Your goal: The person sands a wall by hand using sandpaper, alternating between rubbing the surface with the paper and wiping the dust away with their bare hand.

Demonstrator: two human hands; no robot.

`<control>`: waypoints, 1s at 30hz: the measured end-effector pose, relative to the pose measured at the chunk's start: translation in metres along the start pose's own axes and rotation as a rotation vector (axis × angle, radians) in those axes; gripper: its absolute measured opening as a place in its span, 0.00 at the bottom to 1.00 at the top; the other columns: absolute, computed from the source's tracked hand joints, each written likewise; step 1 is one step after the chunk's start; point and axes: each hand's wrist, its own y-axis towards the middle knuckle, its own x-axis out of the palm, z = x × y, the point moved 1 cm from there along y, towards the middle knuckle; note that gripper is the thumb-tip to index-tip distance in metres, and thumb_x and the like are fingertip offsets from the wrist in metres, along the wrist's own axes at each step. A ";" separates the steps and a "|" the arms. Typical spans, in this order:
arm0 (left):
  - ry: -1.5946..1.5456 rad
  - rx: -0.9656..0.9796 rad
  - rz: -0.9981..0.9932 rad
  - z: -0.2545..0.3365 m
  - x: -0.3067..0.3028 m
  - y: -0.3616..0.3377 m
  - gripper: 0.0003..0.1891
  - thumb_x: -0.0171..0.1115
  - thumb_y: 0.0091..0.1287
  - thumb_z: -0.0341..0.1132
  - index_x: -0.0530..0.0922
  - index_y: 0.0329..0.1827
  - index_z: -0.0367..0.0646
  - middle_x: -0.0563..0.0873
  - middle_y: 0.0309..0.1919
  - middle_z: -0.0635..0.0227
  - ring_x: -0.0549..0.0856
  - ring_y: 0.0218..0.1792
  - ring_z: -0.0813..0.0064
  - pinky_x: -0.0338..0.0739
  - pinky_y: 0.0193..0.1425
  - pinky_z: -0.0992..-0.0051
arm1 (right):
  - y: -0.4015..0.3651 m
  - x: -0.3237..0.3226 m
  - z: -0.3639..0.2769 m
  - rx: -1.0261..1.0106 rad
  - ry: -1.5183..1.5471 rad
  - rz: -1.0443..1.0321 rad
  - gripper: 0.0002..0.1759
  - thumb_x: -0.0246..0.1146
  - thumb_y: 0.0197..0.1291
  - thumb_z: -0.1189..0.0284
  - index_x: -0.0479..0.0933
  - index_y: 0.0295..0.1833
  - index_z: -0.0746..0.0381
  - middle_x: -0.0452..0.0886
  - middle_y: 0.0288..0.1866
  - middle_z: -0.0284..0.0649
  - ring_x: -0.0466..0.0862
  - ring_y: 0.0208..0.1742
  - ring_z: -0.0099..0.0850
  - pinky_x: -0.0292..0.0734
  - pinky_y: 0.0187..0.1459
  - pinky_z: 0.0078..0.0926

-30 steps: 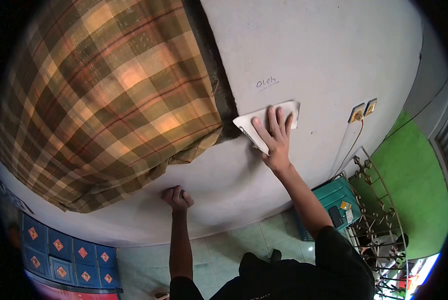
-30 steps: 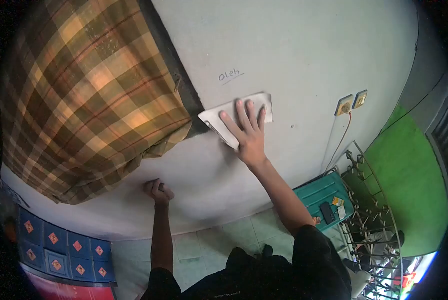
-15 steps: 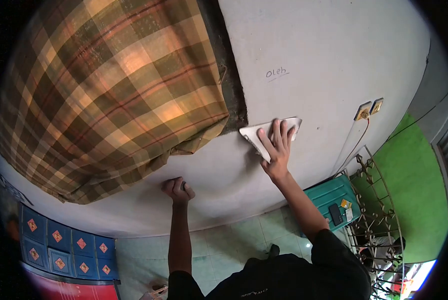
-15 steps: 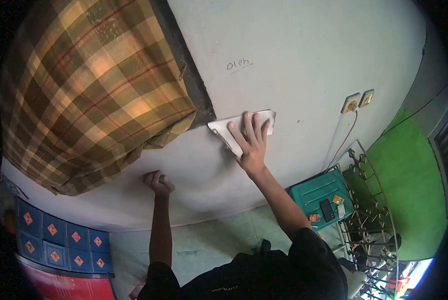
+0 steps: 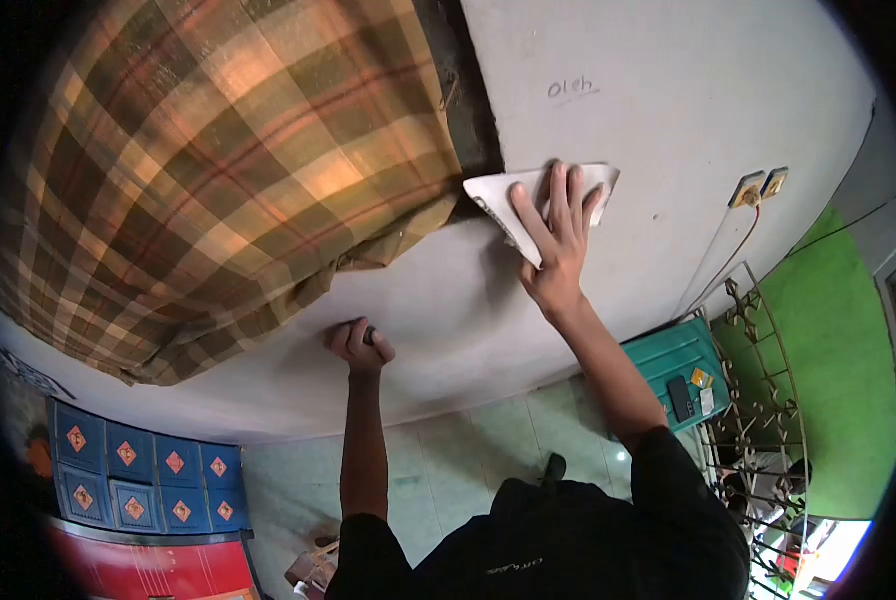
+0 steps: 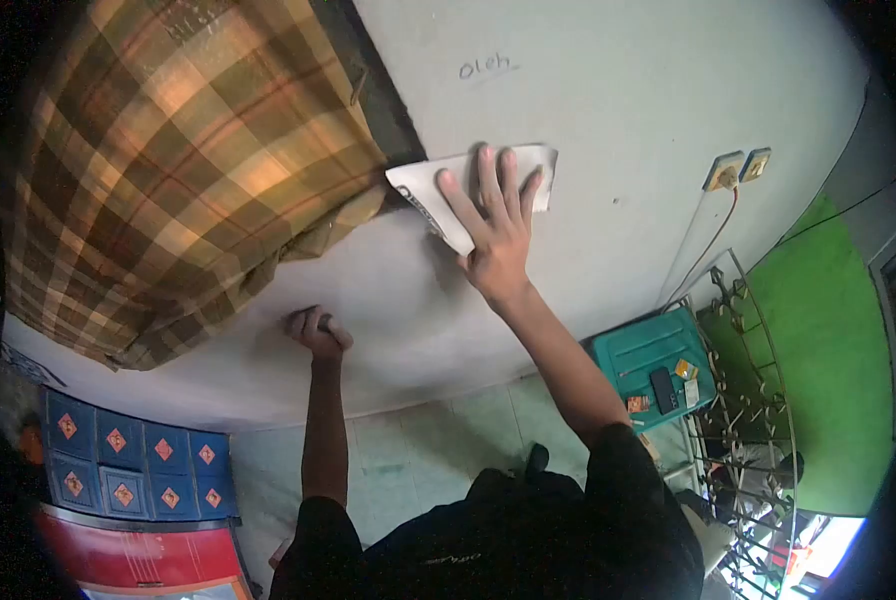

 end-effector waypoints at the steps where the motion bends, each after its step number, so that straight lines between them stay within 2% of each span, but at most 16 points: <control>1: -0.002 -0.009 -0.018 0.002 -0.004 -0.003 0.14 0.48 0.66 0.42 0.69 0.47 0.43 0.66 0.47 0.62 0.68 0.47 0.61 0.64 0.53 0.57 | -0.002 -0.001 -0.003 -0.003 0.010 -0.009 0.33 0.63 0.50 0.66 0.72 0.66 0.49 0.57 0.74 0.53 0.54 0.75 0.58 0.39 0.70 0.66; 5: 0.008 -0.010 -0.018 -0.002 -0.001 -0.007 0.14 0.49 0.66 0.41 0.69 0.47 0.42 0.65 0.48 0.61 0.68 0.48 0.61 0.65 0.55 0.57 | -0.103 0.029 0.014 0.021 -0.054 -0.152 0.27 0.65 0.54 0.61 0.76 0.62 0.48 0.60 0.73 0.54 0.57 0.73 0.58 0.44 0.68 0.67; 7: 0.017 -0.010 -0.031 -0.002 -0.001 -0.011 0.14 0.49 0.66 0.41 0.70 0.48 0.42 0.65 0.49 0.60 0.68 0.48 0.61 0.66 0.55 0.58 | -0.086 0.025 0.004 0.057 -0.043 -0.142 0.28 0.66 0.53 0.59 0.76 0.62 0.48 0.61 0.72 0.56 0.57 0.73 0.58 0.43 0.67 0.69; 10: -0.024 -0.007 -0.006 -0.003 0.003 -0.012 0.14 0.49 0.66 0.41 0.70 0.48 0.41 0.64 0.49 0.60 0.68 0.48 0.61 0.67 0.54 0.59 | -0.049 0.023 -0.011 0.004 0.014 -0.030 0.30 0.65 0.54 0.55 0.74 0.64 0.49 0.64 0.70 0.56 0.59 0.72 0.59 0.45 0.67 0.69; 13: 0.006 -0.010 -0.019 -0.003 0.001 -0.012 0.14 0.49 0.67 0.41 0.70 0.48 0.41 0.64 0.49 0.60 0.68 0.46 0.60 0.67 0.53 0.59 | -0.096 0.037 0.007 -0.017 -0.022 -0.101 0.30 0.65 0.54 0.55 0.75 0.63 0.50 0.66 0.68 0.56 0.62 0.70 0.59 0.45 0.66 0.69; 14: -0.005 -0.012 -0.003 0.002 -0.002 -0.004 0.13 0.50 0.65 0.40 0.71 0.46 0.41 0.65 0.48 0.61 0.68 0.45 0.61 0.68 0.51 0.60 | -0.122 0.041 0.014 -0.032 -0.026 -0.124 0.30 0.64 0.55 0.54 0.75 0.62 0.54 0.70 0.65 0.55 0.66 0.66 0.60 0.46 0.66 0.68; 17: -0.002 0.009 0.017 0.000 -0.003 0.006 0.12 0.50 0.64 0.39 0.72 0.45 0.42 0.66 0.46 0.63 0.69 0.44 0.63 0.68 0.50 0.60 | -0.133 0.047 0.015 -0.054 -0.036 -0.136 0.31 0.64 0.54 0.54 0.75 0.62 0.58 0.74 0.62 0.54 0.70 0.63 0.61 0.48 0.65 0.68; 18: -0.003 0.025 0.010 0.001 -0.004 0.006 0.12 0.50 0.65 0.39 0.72 0.45 0.42 0.66 0.46 0.63 0.69 0.44 0.63 0.68 0.50 0.61 | -0.113 0.044 0.007 -0.100 0.002 -0.111 0.30 0.64 0.55 0.56 0.75 0.61 0.61 0.75 0.60 0.51 0.73 0.61 0.56 0.54 0.64 0.64; 19: -0.006 0.026 0.010 0.000 -0.003 0.004 0.12 0.50 0.65 0.39 0.72 0.45 0.42 0.66 0.46 0.63 0.69 0.44 0.63 0.68 0.50 0.61 | -0.094 0.043 0.001 -0.099 0.000 -0.110 0.30 0.64 0.55 0.56 0.75 0.61 0.61 0.75 0.60 0.51 0.73 0.61 0.56 0.54 0.64 0.64; 21: -0.020 0.010 0.037 0.000 -0.001 0.003 0.12 0.51 0.65 0.39 0.72 0.45 0.42 0.66 0.46 0.63 0.68 0.45 0.64 0.67 0.50 0.62 | -0.061 0.041 -0.009 -0.199 0.089 -0.117 0.29 0.63 0.55 0.58 0.75 0.61 0.60 0.76 0.61 0.48 0.75 0.61 0.49 0.61 0.63 0.58; 22: -0.023 0.010 0.030 0.002 -0.001 0.002 0.12 0.51 0.65 0.39 0.72 0.45 0.42 0.66 0.46 0.63 0.68 0.45 0.64 0.67 0.50 0.62 | -0.053 0.037 -0.014 -0.223 0.032 -0.055 0.27 0.63 0.55 0.60 0.77 0.59 0.60 0.77 0.60 0.43 0.77 0.60 0.41 0.67 0.62 0.48; 23: -0.016 0.003 0.031 0.002 -0.001 0.003 0.12 0.51 0.65 0.39 0.72 0.45 0.42 0.66 0.46 0.63 0.68 0.44 0.64 0.68 0.50 0.63 | -0.064 0.038 -0.010 -0.214 0.031 -0.057 0.27 0.63 0.55 0.60 0.77 0.59 0.60 0.77 0.60 0.43 0.77 0.60 0.41 0.67 0.62 0.48; 26: -0.003 -0.002 0.008 -0.001 -0.001 -0.004 0.13 0.50 0.66 0.40 0.71 0.46 0.41 0.66 0.47 0.62 0.69 0.45 0.61 0.68 0.50 0.61 | -0.121 0.047 0.020 -0.248 0.066 -0.117 0.21 0.62 0.56 0.62 0.81 0.55 0.58 0.81 0.57 0.38 0.79 0.59 0.35 0.68 0.63 0.36; 30: -0.028 0.015 0.009 0.000 0.000 -0.002 0.14 0.48 0.67 0.40 0.70 0.47 0.39 0.65 0.47 0.60 0.69 0.47 0.59 0.67 0.52 0.58 | -0.060 0.037 0.002 -0.352 0.048 -0.007 0.18 0.60 0.58 0.67 0.81 0.54 0.60 0.81 0.57 0.37 0.78 0.61 0.32 0.67 0.65 0.32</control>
